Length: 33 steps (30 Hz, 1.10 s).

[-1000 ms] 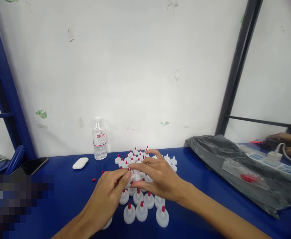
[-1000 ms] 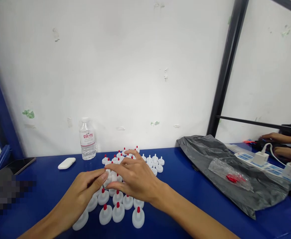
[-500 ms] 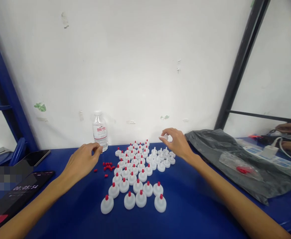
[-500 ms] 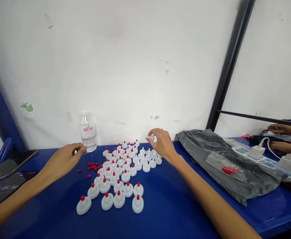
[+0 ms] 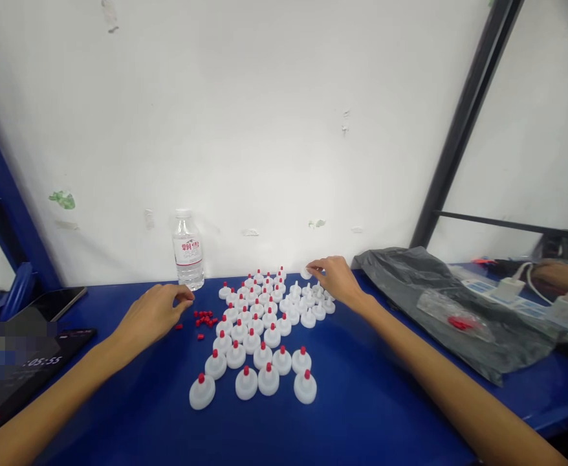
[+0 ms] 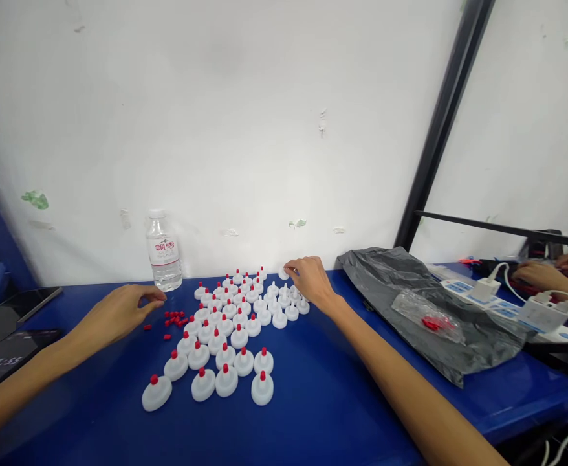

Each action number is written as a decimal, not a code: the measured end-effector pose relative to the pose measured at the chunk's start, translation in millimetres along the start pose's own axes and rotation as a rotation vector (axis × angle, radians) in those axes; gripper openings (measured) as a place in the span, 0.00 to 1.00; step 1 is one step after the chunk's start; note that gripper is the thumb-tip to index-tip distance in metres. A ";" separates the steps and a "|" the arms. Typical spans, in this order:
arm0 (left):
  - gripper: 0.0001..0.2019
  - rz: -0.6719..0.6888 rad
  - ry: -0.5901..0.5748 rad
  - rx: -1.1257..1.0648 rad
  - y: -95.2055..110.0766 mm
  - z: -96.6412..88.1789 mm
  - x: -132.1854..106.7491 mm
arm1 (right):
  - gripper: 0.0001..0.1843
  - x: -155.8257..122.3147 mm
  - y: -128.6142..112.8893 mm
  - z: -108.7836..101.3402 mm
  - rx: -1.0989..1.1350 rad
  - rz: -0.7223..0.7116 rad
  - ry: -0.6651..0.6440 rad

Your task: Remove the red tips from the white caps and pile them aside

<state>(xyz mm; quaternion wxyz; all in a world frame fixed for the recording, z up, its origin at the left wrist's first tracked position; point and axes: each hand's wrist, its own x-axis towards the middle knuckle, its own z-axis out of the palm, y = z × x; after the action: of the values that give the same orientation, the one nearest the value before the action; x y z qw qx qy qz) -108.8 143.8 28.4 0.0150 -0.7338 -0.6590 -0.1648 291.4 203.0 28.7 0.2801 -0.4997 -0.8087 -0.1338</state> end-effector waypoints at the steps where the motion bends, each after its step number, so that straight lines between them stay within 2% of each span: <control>1: 0.15 0.006 -0.009 -0.001 -1.5 1.0 0.3 | 0.13 0.1 2.1 1.1 -0.010 -0.003 -0.013; 13: 0.13 0.014 -0.088 -0.023 0.6 -0.3 0.0 | 0.13 0.6 9.5 14.1 -0.055 -0.002 -0.130; 21: 0.13 0.054 -0.112 -0.035 -7.6 9.8 2.6 | 0.13 1.0 11.9 14.7 -0.013 -0.008 -0.180; 24: 0.13 0.066 -0.116 -0.032 -11.2 13.3 4.6 | 0.16 1.9 7.5 3.7 0.012 0.031 -0.145; 28: 0.14 0.068 -0.131 -0.049 -14.1 16.7 5.4 | 0.18 2.2 -10.2 -31.3 0.126 0.066 -0.112; 29: 0.14 0.067 -0.135 -0.054 -14.6 17.2 5.3 | 0.18 1.8 -16.1 -42.0 0.211 0.048 -0.153; 30: 0.14 0.067 -0.139 -0.058 -14.8 17.4 5.2 | 0.18 1.0 -22.1 -52.4 0.419 0.036 -0.257; 33: 0.14 0.068 -0.142 -0.062 -14.1 16.4 4.7 | 0.21 -3.8 -39.0 -75.1 0.880 -0.054 -0.830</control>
<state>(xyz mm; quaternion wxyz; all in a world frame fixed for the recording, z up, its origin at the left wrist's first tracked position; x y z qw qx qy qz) -118.5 154.1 11.3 -0.0490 -0.7656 -0.6277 -0.1320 282.2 144.8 89.6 0.1182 -0.3268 -0.8422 0.4123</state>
